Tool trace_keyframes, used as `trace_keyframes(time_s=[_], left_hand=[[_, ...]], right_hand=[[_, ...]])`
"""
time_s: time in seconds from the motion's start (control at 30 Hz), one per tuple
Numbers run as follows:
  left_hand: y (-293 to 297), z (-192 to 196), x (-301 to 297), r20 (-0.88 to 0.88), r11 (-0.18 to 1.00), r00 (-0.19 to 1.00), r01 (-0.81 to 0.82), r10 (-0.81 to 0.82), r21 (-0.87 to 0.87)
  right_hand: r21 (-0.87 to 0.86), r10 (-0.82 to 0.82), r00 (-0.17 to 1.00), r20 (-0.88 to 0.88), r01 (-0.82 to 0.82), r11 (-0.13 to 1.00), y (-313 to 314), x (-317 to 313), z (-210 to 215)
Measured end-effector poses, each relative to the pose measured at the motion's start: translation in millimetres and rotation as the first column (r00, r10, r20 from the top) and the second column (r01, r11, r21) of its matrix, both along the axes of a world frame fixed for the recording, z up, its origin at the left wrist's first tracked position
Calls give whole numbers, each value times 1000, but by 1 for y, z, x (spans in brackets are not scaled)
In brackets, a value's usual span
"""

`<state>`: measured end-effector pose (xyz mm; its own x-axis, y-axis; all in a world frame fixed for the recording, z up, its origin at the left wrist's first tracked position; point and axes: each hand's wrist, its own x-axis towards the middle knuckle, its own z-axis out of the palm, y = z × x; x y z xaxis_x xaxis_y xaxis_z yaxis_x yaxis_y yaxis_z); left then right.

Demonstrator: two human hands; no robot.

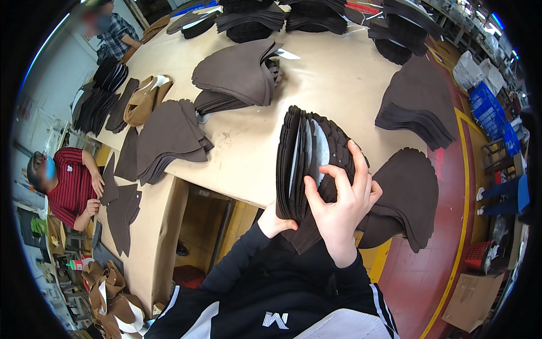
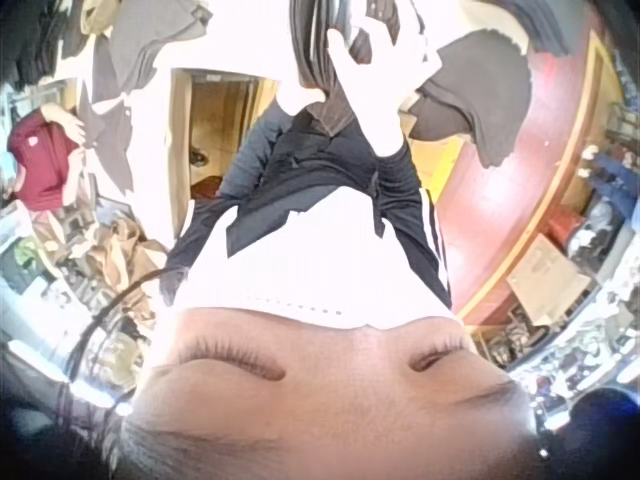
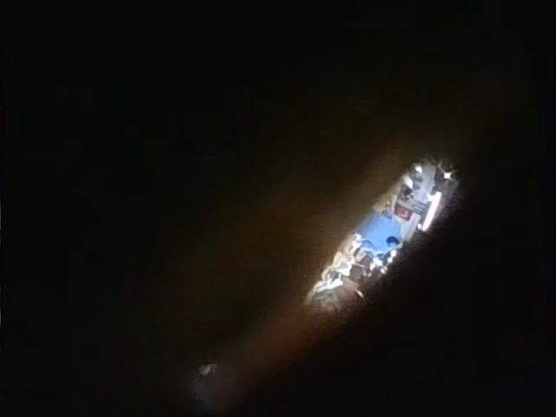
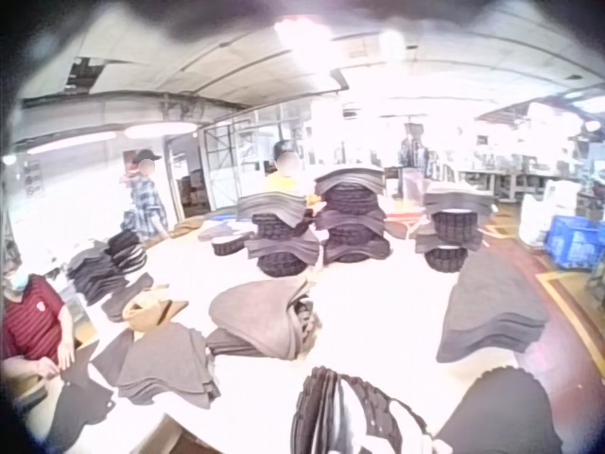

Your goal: The person repeatedly picks up brown fabric pieces from a table, aligns them, and stacks them into neat piles. They occasionally flip the stack to check alignment and smooth the edges. A white paper template is briefly handled and set aside.

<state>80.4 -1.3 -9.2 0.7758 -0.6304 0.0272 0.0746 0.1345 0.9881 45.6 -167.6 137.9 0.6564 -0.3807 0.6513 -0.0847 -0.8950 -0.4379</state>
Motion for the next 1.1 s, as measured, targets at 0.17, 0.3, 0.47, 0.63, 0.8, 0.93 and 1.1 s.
trace_keyframes(time_s=[0.17, 0.3, 0.47, 0.63, 0.8, 0.93, 1.1], left_hand=[[-2, 4, 1, -27, 998, 998, 54, -54, 22], [-9, 10, 0, -151, 995, 984, 90, -96, -49], [-11, 7, -1, -47, 998, 998, 40, -42, -39], [-7, -2, -3, -51, 996, 998, 34, -30, 84], [-5, -2, -2, -57, 996, 997, 53, -48, 78], [-6, 0, -1, 53, 996, 998, 25, -29, 82], [-9, -2, 0, 89, 993, 996, 8, -19, 114]], right_hand=[[-31, -68, 995, 73, 71, 997, -1, 2, -7], [-353, 47, 989, 143, 6, 936, -1, 0, -12], [-297, 114, 993, 29, -100, 950, -3, -3, -8], [-115, 119, 991, -56, -125, 986, -3, -6, 1], [-109, 93, 996, 14, -91, 990, 0, -2, -1], [-102, 95, 995, 16, -93, 990, -2, -1, -5], [-130, 66, 987, 148, -47, 990, -3, 3, -8]])
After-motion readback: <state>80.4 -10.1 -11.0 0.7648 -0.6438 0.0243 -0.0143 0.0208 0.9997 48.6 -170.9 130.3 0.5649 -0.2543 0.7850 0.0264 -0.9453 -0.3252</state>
